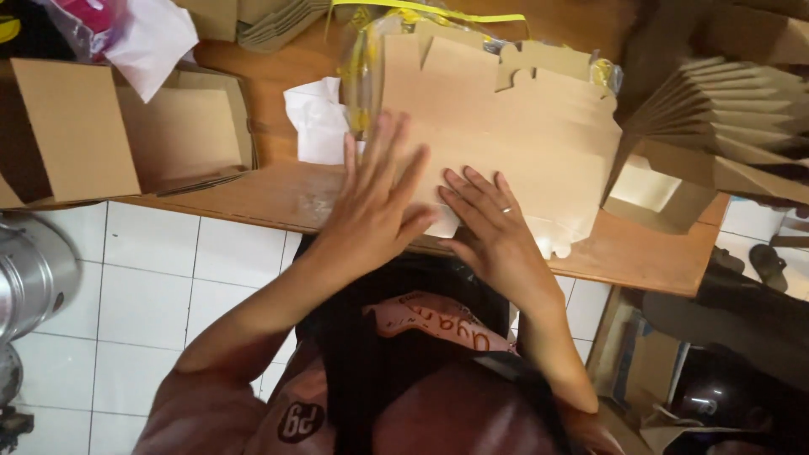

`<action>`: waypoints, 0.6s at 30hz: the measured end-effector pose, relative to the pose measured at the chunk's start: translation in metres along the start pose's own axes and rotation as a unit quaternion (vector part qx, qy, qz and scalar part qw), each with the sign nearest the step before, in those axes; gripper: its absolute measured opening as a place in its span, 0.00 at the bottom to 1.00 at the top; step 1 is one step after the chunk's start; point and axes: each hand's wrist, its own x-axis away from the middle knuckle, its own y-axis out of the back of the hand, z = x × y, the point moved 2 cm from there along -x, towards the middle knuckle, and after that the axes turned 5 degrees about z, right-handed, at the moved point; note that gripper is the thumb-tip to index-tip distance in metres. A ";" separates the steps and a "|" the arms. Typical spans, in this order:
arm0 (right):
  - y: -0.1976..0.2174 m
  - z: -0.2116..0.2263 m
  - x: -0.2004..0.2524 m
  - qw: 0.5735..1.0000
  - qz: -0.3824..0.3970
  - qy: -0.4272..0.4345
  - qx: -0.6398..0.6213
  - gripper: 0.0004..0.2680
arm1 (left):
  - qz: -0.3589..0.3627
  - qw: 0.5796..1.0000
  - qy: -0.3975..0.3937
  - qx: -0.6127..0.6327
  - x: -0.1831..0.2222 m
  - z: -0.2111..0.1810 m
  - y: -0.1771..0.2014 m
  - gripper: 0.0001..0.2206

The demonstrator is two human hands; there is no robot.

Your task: The person folds and assembles flat cardboard pieces into small boxes by hand. They fold the side flaps, tuck tabs into slots, and press the edges to form the box shape. The finished boxes are placed on the table.

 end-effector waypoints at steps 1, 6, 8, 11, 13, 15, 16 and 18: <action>0.001 -0.001 0.002 1.000 -0.003 -0.001 0.001 0.24 | 0.000 1.000 -0.004 -0.001 0.001 -0.002 0.005 0.34; 0.007 -0.005 0.007 0.999 -0.041 0.031 -0.013 0.21 | 0.094 0.988 -0.120 -0.012 0.018 -0.004 0.007 0.28; 0.008 -0.004 0.008 0.998 -0.045 0.042 -0.011 0.21 | 0.097 0.989 -0.114 -0.003 0.018 0.002 0.007 0.25; 0.006 -0.009 0.013 0.997 -0.045 0.052 -0.032 0.20 | 0.110 0.989 -0.101 0.013 0.019 0.006 0.007 0.21; 0.005 -0.013 0.016 0.996 -0.046 0.053 -0.052 0.21 | 0.119 0.988 -0.096 0.015 0.017 0.007 0.008 0.21; 0.004 -0.017 0.019 0.994 -0.046 0.063 -0.079 0.19 | 0.126 0.986 -0.086 0.066 0.015 0.007 0.010 0.21; 0.004 -0.016 0.020 0.994 -0.048 0.062 -0.079 0.19 | 0.128 0.986 -0.088 0.066 0.015 0.006 0.010 0.21; 0.004 -0.013 0.021 0.993 -0.064 0.061 -0.073 0.20 | 0.115 0.987 -0.075 0.086 0.014 0.005 0.011 0.15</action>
